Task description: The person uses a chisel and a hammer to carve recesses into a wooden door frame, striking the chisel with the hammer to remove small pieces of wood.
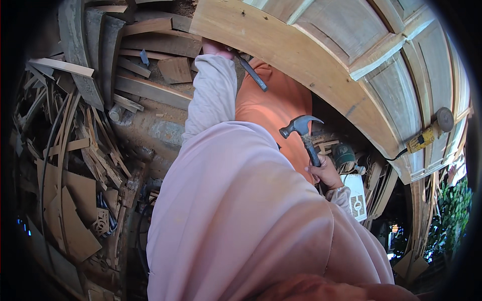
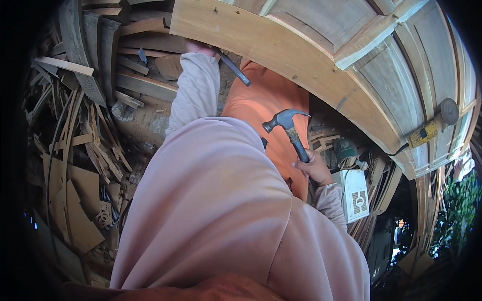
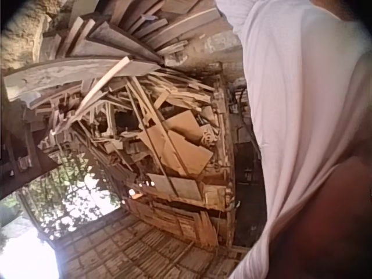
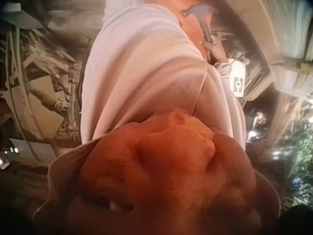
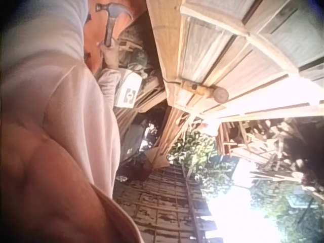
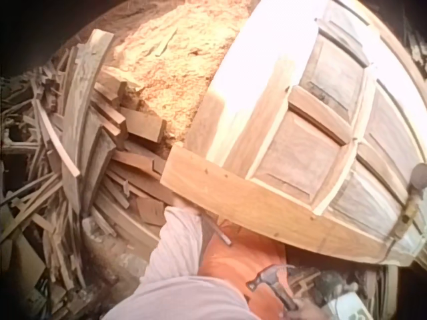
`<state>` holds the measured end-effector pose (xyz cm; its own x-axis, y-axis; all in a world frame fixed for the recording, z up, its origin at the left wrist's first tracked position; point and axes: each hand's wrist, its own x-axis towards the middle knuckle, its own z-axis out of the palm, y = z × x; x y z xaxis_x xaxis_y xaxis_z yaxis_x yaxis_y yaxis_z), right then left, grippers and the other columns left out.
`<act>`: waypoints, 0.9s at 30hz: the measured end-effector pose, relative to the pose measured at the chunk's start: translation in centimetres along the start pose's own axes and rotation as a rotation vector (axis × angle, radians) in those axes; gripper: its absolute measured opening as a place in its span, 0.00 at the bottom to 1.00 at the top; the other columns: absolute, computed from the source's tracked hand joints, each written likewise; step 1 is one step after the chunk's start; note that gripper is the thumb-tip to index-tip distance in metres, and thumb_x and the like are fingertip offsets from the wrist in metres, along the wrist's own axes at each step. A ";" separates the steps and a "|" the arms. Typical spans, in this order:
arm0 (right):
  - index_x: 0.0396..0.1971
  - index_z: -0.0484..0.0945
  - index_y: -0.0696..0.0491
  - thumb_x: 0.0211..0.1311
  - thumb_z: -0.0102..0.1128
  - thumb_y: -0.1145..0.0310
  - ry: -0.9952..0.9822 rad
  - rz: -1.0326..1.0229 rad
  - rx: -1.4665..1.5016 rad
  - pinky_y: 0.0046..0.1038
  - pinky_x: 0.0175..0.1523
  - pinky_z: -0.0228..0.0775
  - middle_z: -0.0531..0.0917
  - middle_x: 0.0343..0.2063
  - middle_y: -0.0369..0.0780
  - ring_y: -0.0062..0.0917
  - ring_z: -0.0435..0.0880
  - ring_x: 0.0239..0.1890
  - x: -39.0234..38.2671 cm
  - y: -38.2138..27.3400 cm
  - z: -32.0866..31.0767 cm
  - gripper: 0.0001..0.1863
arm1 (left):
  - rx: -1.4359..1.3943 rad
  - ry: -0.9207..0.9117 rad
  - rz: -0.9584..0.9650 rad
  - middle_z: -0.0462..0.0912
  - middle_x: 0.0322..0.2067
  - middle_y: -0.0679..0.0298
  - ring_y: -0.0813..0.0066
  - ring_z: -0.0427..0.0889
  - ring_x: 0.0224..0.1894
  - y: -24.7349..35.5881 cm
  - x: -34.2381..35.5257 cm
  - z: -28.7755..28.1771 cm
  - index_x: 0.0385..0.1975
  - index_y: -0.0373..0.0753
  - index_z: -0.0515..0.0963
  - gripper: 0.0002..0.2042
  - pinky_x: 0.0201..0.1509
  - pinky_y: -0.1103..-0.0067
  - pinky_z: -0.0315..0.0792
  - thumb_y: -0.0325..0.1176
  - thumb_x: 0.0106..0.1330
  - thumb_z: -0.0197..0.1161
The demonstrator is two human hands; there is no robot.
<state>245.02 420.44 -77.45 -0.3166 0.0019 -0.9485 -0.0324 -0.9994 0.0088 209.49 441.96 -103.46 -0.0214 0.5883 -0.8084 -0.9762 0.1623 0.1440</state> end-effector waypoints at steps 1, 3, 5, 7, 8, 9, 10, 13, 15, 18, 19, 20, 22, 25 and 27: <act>0.19 0.69 0.51 0.48 0.67 0.77 0.010 -0.023 -0.017 0.15 0.15 0.52 0.70 0.13 0.28 0.09 0.62 0.09 -0.2 0.3 0.0 0.12 | 0.137 0.028 -0.040 0.81 0.32 0.63 0.62 0.79 0.35 1.3 -1.7 0.7 0.41 0.43 0.76 0.16 0.43 0.65 0.73 0.44 0.56 0.65; 0.19 0.70 0.51 0.49 0.67 0.75 0.013 -0.021 0.041 0.15 0.16 0.52 0.69 0.13 0.27 0.09 0.63 0.09 -1.0 0.0 0.3 0.12 | 0.491 0.133 -0.012 0.73 0.17 0.68 0.73 0.71 0.22 4.6 -5.6 1.7 0.28 0.43 0.74 0.15 0.25 0.75 0.66 0.49 0.59 0.64; 0.19 0.70 0.51 0.50 0.68 0.73 0.003 -0.081 -0.059 0.15 0.16 0.53 0.68 0.12 0.27 0.09 0.64 0.10 -1.9 0.2 -0.4 0.12 | 0.831 0.425 0.319 0.64 0.11 0.72 0.80 0.67 0.15 8.0 -8.8 1.5 0.26 0.42 0.72 0.19 0.22 0.80 0.64 0.53 0.61 0.62; 0.20 0.70 0.52 0.51 0.67 0.71 0.018 -0.114 -0.045 0.15 0.16 0.53 0.68 0.11 0.27 0.09 0.64 0.10 -2.6 1.1 -1.4 0.11 | 1.096 0.455 0.603 0.62 0.12 0.72 0.85 0.63 0.14 8.1 -12.8 5.2 0.25 0.39 0.68 0.21 0.16 0.87 0.57 0.53 0.61 0.63; 0.21 0.70 0.52 0.51 0.67 0.71 0.057 -0.176 0.034 0.15 0.16 0.53 0.69 0.11 0.27 0.09 0.64 0.10 -3.0 1.3 -1.6 0.11 | 1.231 0.293 0.686 0.63 0.13 0.72 0.86 0.62 0.14 7.3 -14.1 6.8 0.29 0.39 0.68 0.22 0.16 0.87 0.57 0.55 0.60 0.62; 0.21 0.71 0.52 0.51 0.67 0.70 0.082 -0.238 0.105 0.15 0.16 0.54 0.69 0.12 0.27 0.09 0.65 0.10 -3.3 1.4 -1.9 0.11 | 1.385 0.110 0.698 0.68 0.18 0.70 0.81 0.67 0.16 7.3 -15.6 7.9 0.34 0.38 0.68 0.23 0.19 0.83 0.64 0.55 0.61 0.61; 0.22 0.70 0.53 0.54 0.64 0.69 0.093 -0.307 0.093 0.15 0.17 0.53 0.69 0.12 0.29 0.10 0.64 0.10 -3.6 1.5 -2.5 0.11 | 1.585 -0.030 0.808 0.71 0.20 0.67 0.76 0.71 0.19 5.8 -16.9 9.6 0.36 0.37 0.68 0.23 0.23 0.80 0.67 0.53 0.62 0.62; 0.22 0.69 0.53 0.57 0.60 0.67 0.221 -0.453 0.286 0.16 0.17 0.53 0.69 0.12 0.30 0.11 0.63 0.11 -4.5 2.4 -3.7 0.11 | 2.040 -0.413 0.869 0.77 0.28 0.60 0.63 0.79 0.28 -4.2 -21.2 16.2 0.41 0.36 0.69 0.22 0.33 0.74 0.74 0.47 0.60 0.65; 0.25 0.67 0.53 0.60 0.57 0.64 0.293 -0.565 0.412 0.17 0.16 0.53 0.66 0.11 0.31 0.13 0.62 0.11 -5.2 2.9 -4.5 0.11 | 1.941 -0.893 0.743 0.78 0.28 0.60 0.62 0.79 0.27 -11.1 -22.3 18.5 0.40 0.41 0.73 0.19 0.29 0.74 0.73 0.41 0.54 0.70; 0.27 0.67 0.53 0.62 0.56 0.62 0.384 -0.676 0.642 0.16 0.16 0.54 0.64 0.12 0.32 0.14 0.62 0.11 -6.0 4.3 -5.9 0.12 | 2.033 -1.396 0.694 0.78 0.23 0.64 0.66 0.79 0.25 -21.1 -22.3 18.7 0.34 0.44 0.75 0.16 0.25 0.74 0.71 0.45 0.51 0.69; 0.29 0.67 0.52 0.63 0.55 0.62 0.377 -0.717 0.683 0.17 0.16 0.54 0.65 0.13 0.32 0.14 0.61 0.11 -6.5 4.7 -6.4 0.11 | 2.093 -1.548 0.661 0.77 0.22 0.65 0.67 0.79 0.24 -24.2 -22.1 18.2 0.32 0.46 0.75 0.16 0.23 0.73 0.70 0.48 0.51 0.68; 0.31 0.67 0.52 0.64 0.55 0.63 0.406 -0.732 0.697 0.17 0.16 0.55 0.65 0.13 0.32 0.14 0.62 0.11 -6.8 5.1 -7.0 0.10 | 2.159 -1.628 0.652 0.77 0.22 0.66 0.67 0.80 0.24 -26.9 -22.0 17.4 0.30 0.47 0.74 0.16 0.22 0.73 0.70 0.50 0.51 0.66; 0.32 0.67 0.52 0.64 0.55 0.63 0.449 -0.749 0.732 0.17 0.17 0.55 0.66 0.13 0.32 0.14 0.62 0.11 -7.1 6.2 -7.7 0.09 | 2.214 -1.739 0.625 0.77 0.21 0.67 0.67 0.81 0.25 -31.5 -21.6 15.8 0.28 0.47 0.74 0.17 0.22 0.72 0.70 0.53 0.50 0.65; 0.33 0.67 0.51 0.64 0.56 0.64 0.526 -0.755 0.774 0.17 0.18 0.56 0.66 0.14 0.32 0.15 0.63 0.12 -7.2 7.7 -8.4 0.09 | 2.205 -1.850 0.625 0.77 0.20 0.66 0.67 0.81 0.24 -35.5 -21.8 14.3 0.28 0.48 0.74 0.16 0.22 0.72 0.71 0.53 0.51 0.64; 0.34 0.67 0.51 0.63 0.57 0.66 0.569 -0.736 0.810 0.17 0.18 0.57 0.66 0.15 0.32 0.14 0.63 0.13 -7.1 8.7 -8.5 0.09 | 2.197 -1.824 0.649 0.77 0.21 0.65 0.66 0.81 0.24 -36.9 -22.1 13.4 0.28 0.47 0.74 0.16 0.22 0.71 0.71 0.53 0.52 0.63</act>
<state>255.05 411.49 -73.36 0.4767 0.3375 -0.8117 -0.6708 -0.4570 -0.5840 248.92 433.62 -83.27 0.9527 0.3026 0.0270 0.2014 -0.6957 0.6895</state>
